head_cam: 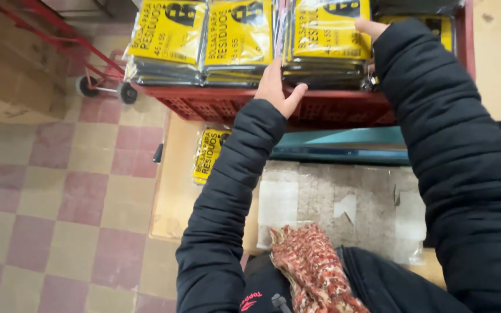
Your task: Sealing small plastic bags using an impulse sealer and organizing them into stacks.
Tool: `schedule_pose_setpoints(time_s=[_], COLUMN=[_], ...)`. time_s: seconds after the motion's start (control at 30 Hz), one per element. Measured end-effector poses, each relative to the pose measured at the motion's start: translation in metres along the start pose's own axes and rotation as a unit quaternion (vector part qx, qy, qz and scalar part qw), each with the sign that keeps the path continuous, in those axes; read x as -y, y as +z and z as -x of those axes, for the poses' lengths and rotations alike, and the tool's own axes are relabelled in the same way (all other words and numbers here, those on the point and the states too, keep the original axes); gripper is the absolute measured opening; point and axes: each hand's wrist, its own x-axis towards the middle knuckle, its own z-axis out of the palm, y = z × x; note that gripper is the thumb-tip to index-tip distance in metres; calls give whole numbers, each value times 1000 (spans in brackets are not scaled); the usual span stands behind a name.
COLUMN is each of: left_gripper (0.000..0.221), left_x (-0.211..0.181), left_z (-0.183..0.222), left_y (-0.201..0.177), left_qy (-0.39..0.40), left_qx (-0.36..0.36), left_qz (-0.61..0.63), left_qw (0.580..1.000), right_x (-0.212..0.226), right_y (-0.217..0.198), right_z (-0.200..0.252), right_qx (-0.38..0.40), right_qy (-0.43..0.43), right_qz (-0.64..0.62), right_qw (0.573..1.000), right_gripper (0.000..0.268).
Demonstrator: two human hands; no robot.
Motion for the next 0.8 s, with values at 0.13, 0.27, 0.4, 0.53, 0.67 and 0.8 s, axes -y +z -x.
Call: schedule_pose_setpoints(time_s=[0.13,0.27,0.4,0.53,0.67,0.8], left_gripper=[81,74,66,67,64,50], left_x=[-24,-4,-15,-18,-7,-55], left_z=[-15,-18,-24,-29,-18,-27], left_y=[-4,6,3,4,15,-28], left_qy=[-185,-160,-185,-239,-192,-104], left_qx=[33,34,51,69,42,66], left_qz=[136,124,132,104,257,322], left_qw=[973,979,973,963,946,939], right_x=[-40,-28,-18,-20,-36,-16], right_y=[-16,-4,11,11,-20,-14], right_z=[-75,-64,-36,-22,-27,91], right_qx=[92,170,183,194,189,223], right_qy=[-91,-135,-120,-105,-88,-197], right_qz=[-109,-258,-258,-275,-254,-288], right_qw=[985,941,941,936,945,910], right_gripper=[63,49,46,46,45,53])
